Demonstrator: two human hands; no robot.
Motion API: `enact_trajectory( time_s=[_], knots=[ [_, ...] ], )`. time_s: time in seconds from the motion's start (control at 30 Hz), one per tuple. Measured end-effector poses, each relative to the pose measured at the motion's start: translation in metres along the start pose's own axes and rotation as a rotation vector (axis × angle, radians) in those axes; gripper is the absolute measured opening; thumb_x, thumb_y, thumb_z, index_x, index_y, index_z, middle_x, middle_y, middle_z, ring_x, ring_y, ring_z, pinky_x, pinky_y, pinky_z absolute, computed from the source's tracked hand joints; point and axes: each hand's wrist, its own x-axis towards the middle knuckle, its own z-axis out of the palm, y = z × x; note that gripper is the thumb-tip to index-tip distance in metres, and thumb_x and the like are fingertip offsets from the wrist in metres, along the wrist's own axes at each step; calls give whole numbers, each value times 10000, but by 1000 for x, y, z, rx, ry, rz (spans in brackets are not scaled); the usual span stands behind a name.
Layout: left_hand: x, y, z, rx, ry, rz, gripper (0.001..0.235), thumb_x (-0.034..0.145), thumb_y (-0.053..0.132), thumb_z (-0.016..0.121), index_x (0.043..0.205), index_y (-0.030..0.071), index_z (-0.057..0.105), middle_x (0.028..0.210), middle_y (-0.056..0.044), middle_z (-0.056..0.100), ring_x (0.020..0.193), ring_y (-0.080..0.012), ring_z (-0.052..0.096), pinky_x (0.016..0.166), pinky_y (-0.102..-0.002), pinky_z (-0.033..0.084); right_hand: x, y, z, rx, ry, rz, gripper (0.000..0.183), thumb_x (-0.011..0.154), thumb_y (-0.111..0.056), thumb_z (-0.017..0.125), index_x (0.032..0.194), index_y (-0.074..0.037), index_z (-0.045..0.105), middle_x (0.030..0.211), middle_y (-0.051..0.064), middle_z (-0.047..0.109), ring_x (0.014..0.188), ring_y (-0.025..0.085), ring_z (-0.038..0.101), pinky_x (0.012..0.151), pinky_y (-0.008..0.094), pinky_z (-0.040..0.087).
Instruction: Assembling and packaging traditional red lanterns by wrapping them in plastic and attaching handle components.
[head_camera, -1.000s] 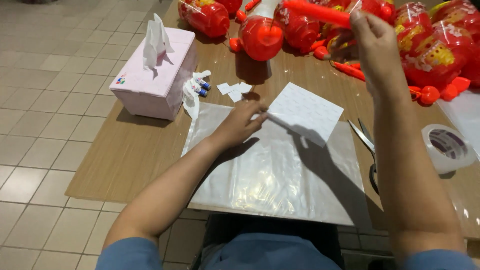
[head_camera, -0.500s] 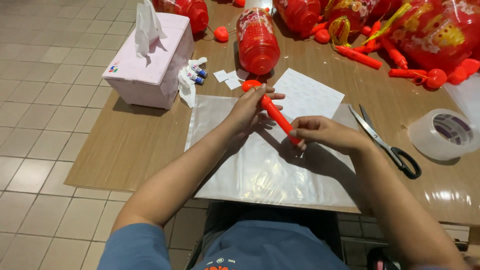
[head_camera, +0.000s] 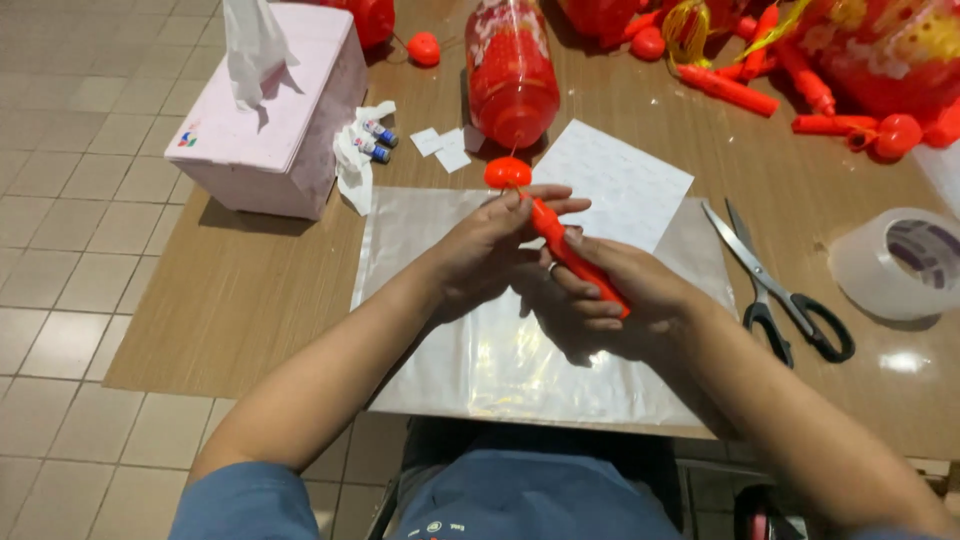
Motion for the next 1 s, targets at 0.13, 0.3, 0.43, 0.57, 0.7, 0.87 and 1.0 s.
enact_trajectory(
  time_s=[0.13, 0.3, 0.43, 0.57, 0.7, 0.87, 1.0],
  knots=[
    [2, -22, -1, -85, 74, 32, 467, 1022, 379, 596, 1292, -1, 560, 1267, -202, 669, 896, -186, 706, 694, -244, 572, -4, 1, 13, -68, -48, 36, 546, 1106, -405, 435, 666, -84, 389, 418, -37, 252, 236, 59, 293, 225, 162, 241],
    [15, -49, -19, -90, 156, 73, 397, 1038, 380, 595, 1220, 27, 571, 1199, -204, 681, 1027, -260, 720, 804, -315, 607, -7, 15, 22, -157, 236, -76, 443, 1085, -329, 536, 716, -106, 435, 492, -43, 284, 300, 41, 282, 234, 157, 202],
    [20, -59, -27, -30, 280, 34, 407, 1021, 398, 626, 1184, 28, 587, 1143, -186, 707, 996, -262, 737, 760, -309, 614, 5, 20, -2, -1393, 427, -251, 342, 1062, -409, 503, 1172, -89, 552, 838, 222, 664, 829, 379, 676, 769, 483, 557],
    [17, -51, -27, -33, 248, 42, 459, 1019, 427, 632, 1260, 39, 590, 1258, -200, 686, 1092, -286, 716, 812, -311, 588, 11, 24, -19, -1263, 422, -259, 304, 1051, -416, 524, 1187, -155, 599, 668, 68, 616, 662, 229, 622, 677, 373, 549],
    [10, -30, -15, -79, 76, 38, 571, 1058, 458, 521, 1431, 28, 484, 1430, -225, 575, 1237, -331, 634, 876, -310, 523, -5, 16, 32, -242, 302, -72, 284, 1097, -342, 438, 1029, -75, 508, 595, -28, 295, 342, 58, 304, 250, 165, 250],
    [19, -52, -26, -143, 158, 89, 406, 1019, 372, 646, 1224, 29, 577, 1165, -175, 713, 1093, -254, 701, 817, -269, 579, -7, 29, 34, -174, 280, -126, 285, 1083, -309, 510, 899, -94, 472, 576, -22, 306, 316, 41, 282, 203, 167, 209],
    [20, -54, -29, -129, 254, 78, 383, 999, 332, 689, 1187, 21, 567, 1152, -195, 705, 1060, -287, 717, 804, -311, 608, 8, 31, 9, -1284, 497, -371, 383, 1035, -373, 575, 1253, -62, 528, 967, 342, 677, 962, 538, 674, 824, 586, 539]
  ],
)
